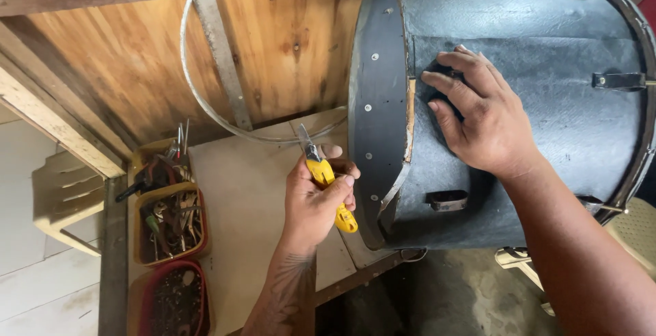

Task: Trimming the excess material from the edge of a drum shell using a utility knife.

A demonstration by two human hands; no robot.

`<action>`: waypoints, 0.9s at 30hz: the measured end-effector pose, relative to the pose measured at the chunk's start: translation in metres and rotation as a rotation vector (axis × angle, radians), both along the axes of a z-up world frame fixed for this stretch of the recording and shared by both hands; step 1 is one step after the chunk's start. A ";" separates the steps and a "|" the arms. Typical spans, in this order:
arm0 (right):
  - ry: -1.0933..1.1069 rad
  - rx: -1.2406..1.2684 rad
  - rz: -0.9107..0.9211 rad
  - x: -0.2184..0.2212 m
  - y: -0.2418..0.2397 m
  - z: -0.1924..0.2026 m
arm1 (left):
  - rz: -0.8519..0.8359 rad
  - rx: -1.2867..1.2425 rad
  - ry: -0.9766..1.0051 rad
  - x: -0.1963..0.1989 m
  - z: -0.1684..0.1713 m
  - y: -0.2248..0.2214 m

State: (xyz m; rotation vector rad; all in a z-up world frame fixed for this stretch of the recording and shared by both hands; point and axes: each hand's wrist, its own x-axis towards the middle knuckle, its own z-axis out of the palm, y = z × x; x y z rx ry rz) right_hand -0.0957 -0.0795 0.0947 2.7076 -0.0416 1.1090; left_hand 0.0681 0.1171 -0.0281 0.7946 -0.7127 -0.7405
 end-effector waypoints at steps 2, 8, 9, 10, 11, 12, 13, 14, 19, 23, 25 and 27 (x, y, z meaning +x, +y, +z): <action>0.000 0.005 0.001 0.000 0.000 0.000 | -0.002 -0.003 0.010 0.000 -0.002 -0.001; -0.019 0.006 0.032 0.000 0.001 0.002 | 0.073 0.085 -0.029 -0.006 0.011 -0.001; -0.023 0.007 0.034 -0.001 0.001 0.003 | 0.131 0.161 -0.088 -0.008 0.017 -0.002; -0.029 0.009 0.034 -0.001 0.001 0.004 | 0.131 0.163 -0.095 -0.006 0.020 -0.003; -0.024 0.006 0.039 -0.001 0.000 0.004 | 0.219 0.278 -0.366 -0.004 0.024 -0.004; -0.019 0.003 0.044 -0.002 0.000 0.004 | 0.306 0.392 -0.638 -0.003 0.027 -0.005; -0.025 0.006 0.045 -0.003 -0.001 0.004 | 0.307 0.395 -0.644 -0.003 0.040 -0.004; -0.023 0.005 0.051 -0.004 -0.002 0.004 | 0.231 0.477 -0.729 -0.002 0.053 -0.004; -0.020 0.038 0.073 -0.010 -0.005 0.006 | 0.229 0.386 -1.197 0.006 0.095 -0.011; 0.018 0.062 0.081 -0.013 -0.008 0.005 | 0.220 0.202 -1.297 0.009 0.107 -0.017; 0.015 0.068 0.085 -0.013 -0.009 0.005 | 0.211 0.154 -1.295 0.012 0.107 -0.020; 0.009 0.076 0.099 -0.013 -0.011 0.004 | 0.179 0.195 -1.287 0.013 0.107 -0.022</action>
